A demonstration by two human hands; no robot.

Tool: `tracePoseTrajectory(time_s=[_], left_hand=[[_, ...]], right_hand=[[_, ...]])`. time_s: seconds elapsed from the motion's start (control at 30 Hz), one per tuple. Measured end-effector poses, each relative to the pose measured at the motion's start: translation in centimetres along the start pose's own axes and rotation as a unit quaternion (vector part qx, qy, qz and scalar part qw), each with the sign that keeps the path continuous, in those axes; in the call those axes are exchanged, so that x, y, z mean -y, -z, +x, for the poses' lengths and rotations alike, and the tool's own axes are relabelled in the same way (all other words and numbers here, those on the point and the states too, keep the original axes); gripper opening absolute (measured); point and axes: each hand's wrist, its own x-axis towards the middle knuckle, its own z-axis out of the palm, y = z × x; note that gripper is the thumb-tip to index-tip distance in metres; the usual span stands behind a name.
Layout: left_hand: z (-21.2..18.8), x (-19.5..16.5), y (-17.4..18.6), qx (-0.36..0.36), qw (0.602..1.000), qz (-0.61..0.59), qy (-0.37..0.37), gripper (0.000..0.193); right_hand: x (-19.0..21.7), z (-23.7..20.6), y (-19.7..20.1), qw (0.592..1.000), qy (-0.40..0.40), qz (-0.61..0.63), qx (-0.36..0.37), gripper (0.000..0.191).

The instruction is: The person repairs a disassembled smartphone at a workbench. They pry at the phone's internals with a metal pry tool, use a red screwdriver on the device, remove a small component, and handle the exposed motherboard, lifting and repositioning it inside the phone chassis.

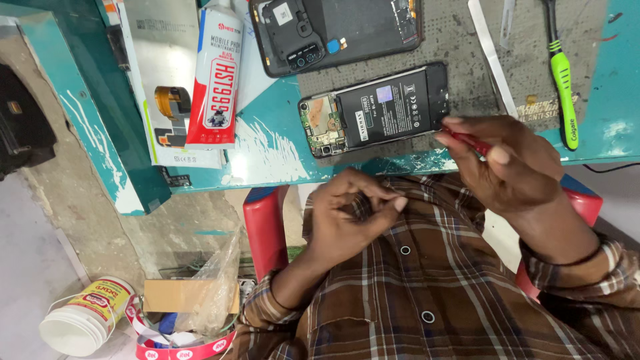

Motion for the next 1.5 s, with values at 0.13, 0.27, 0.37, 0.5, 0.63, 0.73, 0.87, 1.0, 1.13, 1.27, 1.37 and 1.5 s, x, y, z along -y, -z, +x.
tracePoseTrajectory(time_s=[0.13,0.27,0.37,0.5,0.63,0.73,0.87,1.0,1.13,1.27,1.37,1.5], left_hand=[[0.1,0.6,-0.9,0.03,0.999,-0.022,0.022,0.026],[0.6,0.7,-1.2,0.018,0.997,-0.064,0.035,0.028],[1.2,0.9,-1.4,0.017,0.993,-0.113,0.043,0.029],[1.8,1.3,-2.3,0.02,0.981,-0.186,0.047,0.027],[2.0,1.6,-2.7,0.02,0.974,-0.218,0.064,0.027],[2.0,1.6,-2.6,0.033,0.968,-0.237,0.072,0.028],[2.0,1.4,-2.6,0.041,0.961,-0.258,0.091,0.029],[2.2,1.4,-2.5,0.037,0.962,-0.257,0.08,0.028],[2.3,1.5,-2.5,0.036,0.963,-0.256,0.08,0.028],[2.3,1.5,-2.5,0.039,0.965,-0.248,0.082,0.028],[2.3,1.6,-2.4,0.039,0.966,-0.239,0.087,0.028],[2.3,1.9,-2.5,0.032,0.967,-0.234,0.097,0.029]], right_hand=[[-0.1,0.0,-0.4,0.999,0.009,0.03,0.005,0.078],[0.2,-0.5,-0.6,0.997,-0.068,0.028,-0.005,0.078],[-0.1,-1.7,-1.0,0.999,-0.036,0.017,-0.026,0.083],[-1.0,-3.9,-0.5,0.993,-0.069,0.067,-0.068,0.089],[0.4,-7.3,-0.9,0.941,-0.186,0.168,-0.228,0.098],[2.3,-10.0,-0.8,0.931,-0.243,0.164,-0.217,0.101],[2.6,-11.5,-0.8,0.94,-0.27,0.073,-0.197,0.105],[2.4,-11.3,-0.8,0.94,-0.276,0.049,-0.192,0.103],[2.4,-11.4,-1.0,0.946,-0.239,0.099,-0.194,0.105],[2.4,-11.8,-0.9,0.94,-0.249,0.153,-0.178,0.104],[2.4,-11.9,-0.7,0.938,-0.259,0.155,-0.172,0.103],[2.2,-11.5,-0.2,0.952,-0.247,0.114,-0.138,0.103]])
